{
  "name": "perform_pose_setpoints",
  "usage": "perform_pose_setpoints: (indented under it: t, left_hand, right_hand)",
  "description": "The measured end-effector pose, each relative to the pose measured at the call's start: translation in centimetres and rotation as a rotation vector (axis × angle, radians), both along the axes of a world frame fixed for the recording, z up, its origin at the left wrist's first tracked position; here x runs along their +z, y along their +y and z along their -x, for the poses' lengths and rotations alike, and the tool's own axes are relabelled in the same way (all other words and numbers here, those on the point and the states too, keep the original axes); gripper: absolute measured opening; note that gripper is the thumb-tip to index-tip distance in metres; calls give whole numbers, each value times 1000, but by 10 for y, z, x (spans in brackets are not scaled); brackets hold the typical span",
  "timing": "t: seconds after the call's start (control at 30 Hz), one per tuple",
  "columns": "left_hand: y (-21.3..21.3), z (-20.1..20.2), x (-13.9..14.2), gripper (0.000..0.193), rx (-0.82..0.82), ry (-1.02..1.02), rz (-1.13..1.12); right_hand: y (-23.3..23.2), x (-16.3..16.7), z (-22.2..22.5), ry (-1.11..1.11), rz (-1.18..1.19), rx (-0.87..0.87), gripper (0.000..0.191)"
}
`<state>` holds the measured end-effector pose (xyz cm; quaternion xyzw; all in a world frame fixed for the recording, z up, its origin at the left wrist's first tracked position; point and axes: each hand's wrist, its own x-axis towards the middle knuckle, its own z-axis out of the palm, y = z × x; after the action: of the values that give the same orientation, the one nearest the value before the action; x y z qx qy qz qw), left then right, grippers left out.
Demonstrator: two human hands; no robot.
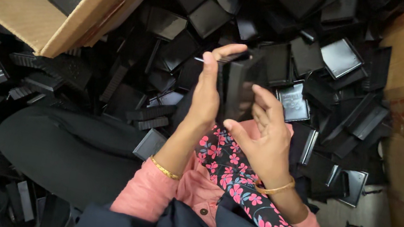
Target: The person sits on the floor and repeatedly picks up black plastic case halves, snaps them together, and places the assembled units into a cardboard box. The process continues with many identical cases.
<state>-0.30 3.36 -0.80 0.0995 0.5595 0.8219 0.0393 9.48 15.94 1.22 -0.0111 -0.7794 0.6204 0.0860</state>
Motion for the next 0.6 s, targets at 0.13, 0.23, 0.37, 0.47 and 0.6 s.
perform_pose_setpoints:
  t: [0.13, 0.23, 0.37, 0.47, 0.6]
  left_hand:
    - [-3, -7, 5, 69, 1, -159, -112]
    - [-2, -7, 8, 70, 30, -159, -69]
    - [6, -12, 15, 69, 73, -127, -72]
    - [6, -15, 25, 62, 69, -164, -138]
    - [-14, -4, 43, 48, 104, 523, 342]
  right_hand:
    - [-2, 10, -4, -65, -72, -14, 71]
    - [-1, 12, -5, -72, 71, -10, 67]
    - [-6, -1, -8, -49, 207, -11, 65]
    - [1, -11, -8, -35, 251, 30, 65]
    - [26, 0, 1, -240, 749, 241, 64]
